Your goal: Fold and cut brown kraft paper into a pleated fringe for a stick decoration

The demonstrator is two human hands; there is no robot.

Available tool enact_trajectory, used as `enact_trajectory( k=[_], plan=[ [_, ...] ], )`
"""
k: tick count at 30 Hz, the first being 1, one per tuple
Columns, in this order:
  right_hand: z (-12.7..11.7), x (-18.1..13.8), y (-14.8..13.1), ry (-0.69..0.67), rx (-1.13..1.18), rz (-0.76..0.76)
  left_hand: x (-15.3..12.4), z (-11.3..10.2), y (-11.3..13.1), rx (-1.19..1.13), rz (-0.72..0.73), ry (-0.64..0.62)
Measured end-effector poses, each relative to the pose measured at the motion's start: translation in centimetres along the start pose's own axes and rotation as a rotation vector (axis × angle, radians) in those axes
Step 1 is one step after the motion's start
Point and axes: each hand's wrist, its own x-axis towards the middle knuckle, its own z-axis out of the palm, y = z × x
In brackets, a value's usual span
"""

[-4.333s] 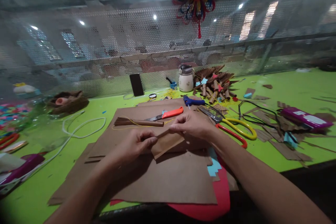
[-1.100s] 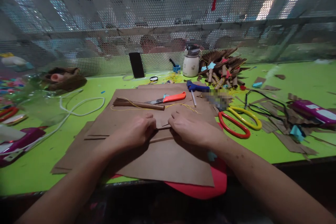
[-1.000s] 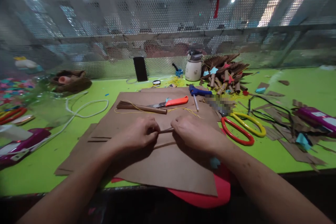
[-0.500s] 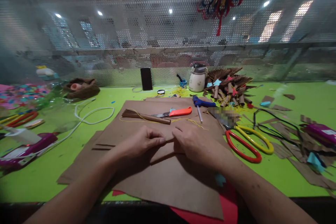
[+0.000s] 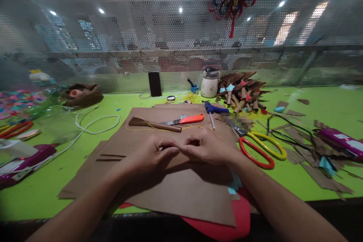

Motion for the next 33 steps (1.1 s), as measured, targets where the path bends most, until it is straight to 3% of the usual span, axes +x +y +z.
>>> enact_trajectory(
  k=[9, 20, 25, 28, 31, 33],
  plan=[
    [-1.1, 0.1, 1.9, -0.068, 0.091, 0.139, 0.3, 0.0, -0.2, 0.164, -0.012, -0.002],
    [-1.9, -0.7, 2.8, -0.217, 0.475, 0.265, 1.0, -0.9, -1.4, -0.234, -0.09, -0.113],
    [-2.0, -1.0, 3.0, -0.244, 0.614, 0.273, 0.9, -1.3, -1.4, -0.308, -0.129, -0.117],
    [-2.1, -0.7, 3.2, -0.197, 0.697, 0.229, 0.8, -1.5, -1.4, -0.38, -0.132, -0.1],
    [-2.2, -0.2, 3.5, -0.008, 0.851, 0.114, 0.7, -1.7, -1.6, -0.502, -0.093, -0.134],
    [-1.9, 0.0, 3.3, 0.049, 0.938, 0.054, 0.6, -1.7, -1.6, -0.58, -0.058, -0.184]
  ],
)
